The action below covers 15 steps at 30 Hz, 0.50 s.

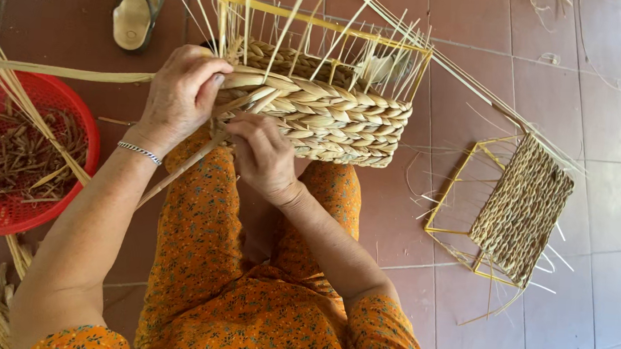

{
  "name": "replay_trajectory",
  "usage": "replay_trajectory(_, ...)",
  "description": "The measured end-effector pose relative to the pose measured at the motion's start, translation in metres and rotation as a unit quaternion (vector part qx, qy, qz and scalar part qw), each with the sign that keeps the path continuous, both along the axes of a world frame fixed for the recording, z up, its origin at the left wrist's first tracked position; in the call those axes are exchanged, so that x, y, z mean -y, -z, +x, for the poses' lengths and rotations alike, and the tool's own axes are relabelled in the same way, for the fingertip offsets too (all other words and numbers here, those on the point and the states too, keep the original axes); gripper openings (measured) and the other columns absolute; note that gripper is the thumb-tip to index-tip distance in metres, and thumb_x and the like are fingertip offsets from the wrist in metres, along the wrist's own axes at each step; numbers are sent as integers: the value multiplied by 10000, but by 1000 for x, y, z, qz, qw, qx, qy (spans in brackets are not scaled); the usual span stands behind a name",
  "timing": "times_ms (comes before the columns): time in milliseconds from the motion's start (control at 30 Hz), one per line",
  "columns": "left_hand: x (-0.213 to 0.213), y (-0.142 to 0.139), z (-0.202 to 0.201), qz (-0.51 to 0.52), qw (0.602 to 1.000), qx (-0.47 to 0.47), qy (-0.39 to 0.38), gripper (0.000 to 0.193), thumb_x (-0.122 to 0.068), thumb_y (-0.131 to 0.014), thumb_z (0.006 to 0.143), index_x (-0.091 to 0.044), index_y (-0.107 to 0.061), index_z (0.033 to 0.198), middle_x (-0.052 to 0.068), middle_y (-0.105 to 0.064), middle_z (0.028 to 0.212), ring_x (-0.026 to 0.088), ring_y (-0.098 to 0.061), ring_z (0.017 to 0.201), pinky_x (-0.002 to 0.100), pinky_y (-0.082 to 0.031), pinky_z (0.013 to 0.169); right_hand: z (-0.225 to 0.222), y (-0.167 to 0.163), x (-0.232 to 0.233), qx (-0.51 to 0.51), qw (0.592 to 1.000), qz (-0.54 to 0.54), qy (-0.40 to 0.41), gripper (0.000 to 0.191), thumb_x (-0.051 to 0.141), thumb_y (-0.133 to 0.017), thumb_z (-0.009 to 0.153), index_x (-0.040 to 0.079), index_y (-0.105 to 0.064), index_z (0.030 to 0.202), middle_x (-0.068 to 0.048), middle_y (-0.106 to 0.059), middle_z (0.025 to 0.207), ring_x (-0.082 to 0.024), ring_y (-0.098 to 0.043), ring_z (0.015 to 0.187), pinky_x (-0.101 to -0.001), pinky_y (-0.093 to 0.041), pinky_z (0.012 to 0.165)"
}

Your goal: The person sits on the floor weaving a water hyacinth basket on a yellow metal frame, tucking and tightening woven strands around the rim. They then gather loose reed strands from the floor, sort and align them, and split a reed strand with a knife.

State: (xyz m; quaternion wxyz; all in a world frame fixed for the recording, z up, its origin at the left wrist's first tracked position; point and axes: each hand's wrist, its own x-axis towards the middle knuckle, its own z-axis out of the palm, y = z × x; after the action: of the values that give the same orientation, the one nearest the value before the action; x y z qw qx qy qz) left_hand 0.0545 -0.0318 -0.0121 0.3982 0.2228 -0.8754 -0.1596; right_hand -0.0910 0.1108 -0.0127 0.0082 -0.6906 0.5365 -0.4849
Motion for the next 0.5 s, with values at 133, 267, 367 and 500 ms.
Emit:
replay_trajectory(133,-4,-7,3,9,1000,-14,-17,155,-37,-752,1018,-20,-613,1085,113,-609,1110,308,-624,1075,440,-545,996,-3,-7,2,-9,999,-24,-26,226,-22,-665,978,38,-597,1185,-103,-651,1197,-226,-705,1060,-336,-633,897)
replay_trajectory(267,-18,-26,5,-119,984,67,-111,195,-119,-837,909,-103,-650,964,118,-629,1012,308,-606,948,471,-497,849,-24,-13,26,-23,999,-44,19,271,-41,-631,1000,37,-601,1258,-123,-668,1275,-254,-718,1132,-353,-654,952)
replay_trajectory(367,-39,-42,11,-10,991,110,-71,214,-189,-833,1003,-94,-645,1038,93,-682,1014,301,-631,968,461,-516,894,-42,-8,47,-65,996,-33,47,303,-78,-591,1011,0,-591,1304,-185,-679,1270,-299,-722,1121,-330,-667,921)
replay_trajectory(500,-61,-59,14,39,974,212,-74,446,-357,-806,834,-50,-606,1088,136,-685,941,329,-676,903,453,-556,815,-51,-2,61,-160,984,-15,81,291,-35,-599,983,8,-620,1270,-161,-727,1123,-279,-764,1020,-321,-656,805)
